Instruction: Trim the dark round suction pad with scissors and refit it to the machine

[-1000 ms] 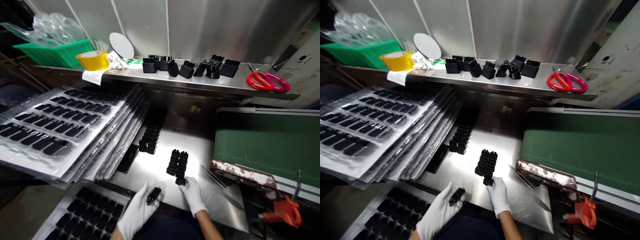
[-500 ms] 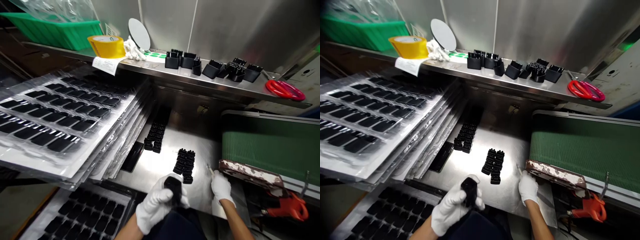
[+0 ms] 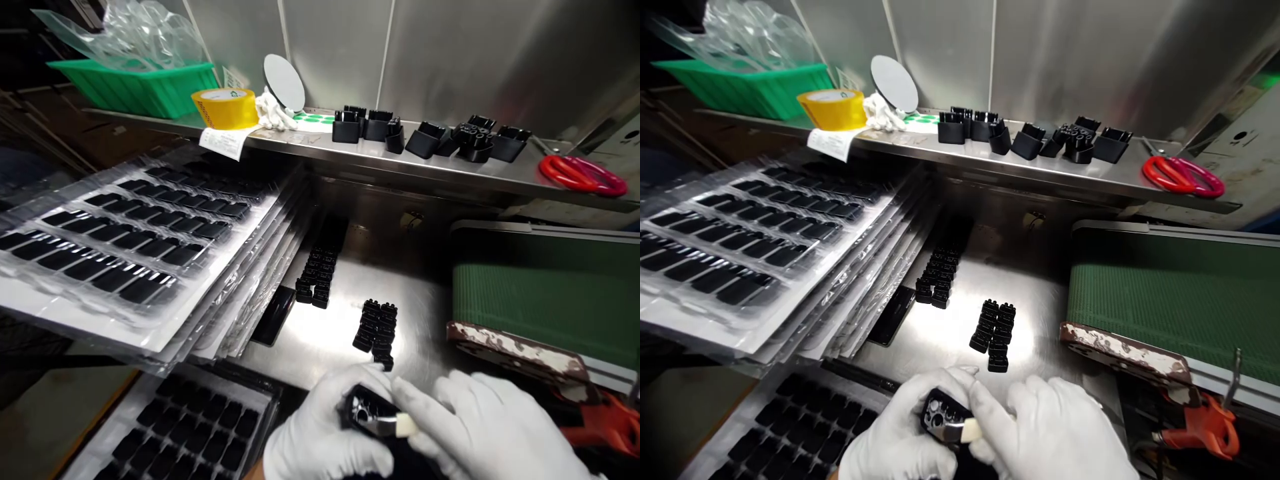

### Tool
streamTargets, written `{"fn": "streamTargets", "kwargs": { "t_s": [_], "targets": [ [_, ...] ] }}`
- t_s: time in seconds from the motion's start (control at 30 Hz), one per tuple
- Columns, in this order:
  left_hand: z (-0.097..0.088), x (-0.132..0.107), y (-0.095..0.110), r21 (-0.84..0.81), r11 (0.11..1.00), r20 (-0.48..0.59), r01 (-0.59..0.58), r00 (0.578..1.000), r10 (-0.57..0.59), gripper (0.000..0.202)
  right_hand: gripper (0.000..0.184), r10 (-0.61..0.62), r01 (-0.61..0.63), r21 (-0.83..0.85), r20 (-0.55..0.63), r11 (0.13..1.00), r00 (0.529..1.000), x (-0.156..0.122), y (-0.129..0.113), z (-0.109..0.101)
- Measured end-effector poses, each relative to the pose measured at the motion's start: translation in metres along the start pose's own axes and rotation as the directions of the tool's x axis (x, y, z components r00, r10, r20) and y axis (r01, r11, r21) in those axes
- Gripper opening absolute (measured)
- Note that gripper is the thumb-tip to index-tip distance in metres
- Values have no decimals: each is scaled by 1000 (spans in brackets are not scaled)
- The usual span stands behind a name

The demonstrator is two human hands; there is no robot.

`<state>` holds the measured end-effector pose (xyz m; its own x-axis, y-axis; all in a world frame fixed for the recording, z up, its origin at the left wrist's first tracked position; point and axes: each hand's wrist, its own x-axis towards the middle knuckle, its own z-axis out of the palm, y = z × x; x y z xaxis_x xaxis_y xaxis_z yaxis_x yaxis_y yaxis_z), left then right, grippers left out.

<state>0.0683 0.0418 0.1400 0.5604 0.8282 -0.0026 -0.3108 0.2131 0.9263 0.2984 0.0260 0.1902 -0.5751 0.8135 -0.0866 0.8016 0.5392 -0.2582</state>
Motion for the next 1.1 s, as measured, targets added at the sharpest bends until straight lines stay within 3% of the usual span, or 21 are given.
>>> {"fn": "streamTargets", "kwargs": {
  "t_s": [0.1, 0.2, 0.3, 0.4, 0.53, 0.7, 0.8, 0.9, 1.0, 1.1],
  "targets": [
    [3, 2, 4, 144, 978, 21, -150, 989, 149, 45, 48, -188, 159, -328, -60, 931, 980, 11, -7, -11],
    [3, 4, 8, 275, 928, 37, -251, 967, 251, 47, 39, -279, 203, -478, -92, 854, 956, 18, -12, -13],
    [2, 6, 9, 389, 874, 61, -292, 954, 292, 47, 37, -278, 199, -496, -89, 845, 957, 21, -15, -12],
    [2, 6, 7, 401, 873, 72, -276, 960, 270, 43, 40, -256, 184, -488, -84, 853, 963, 22, -16, -9],
    [5, 5, 1, 399, 882, -14, -249, 960, 278, 35, 43, -231, 154, -499, -97, 853, 968, 24, -18, -3],
    [6, 5, -6, 398, 908, -84, -131, 980, 178, 39, 36, -188, 90, -464, -168, 881, 968, 30, -23, 3],
    [6, 3, -8, 375, 923, -104, -88, 985, 136, 34, 33, -141, 94, -327, -123, 940, 982, 30, -20, -6],
    [8, 1, -7, 236, 970, -107, 66, 993, -41, 40, 7, -15, 9, 85, 66, 996, 998, 28, -7, -26],
    [11, -2, -2, 52, 960, -115, 276, 956, -269, 44, 15, 129, -203, 446, 191, 872, 973, 27, 7, -38],
    [12, -1, 5, -36, 931, -97, 364, 926, -366, 38, 18, 247, -349, 620, 247, 703, 937, 33, 9, -30]
  ]
}}
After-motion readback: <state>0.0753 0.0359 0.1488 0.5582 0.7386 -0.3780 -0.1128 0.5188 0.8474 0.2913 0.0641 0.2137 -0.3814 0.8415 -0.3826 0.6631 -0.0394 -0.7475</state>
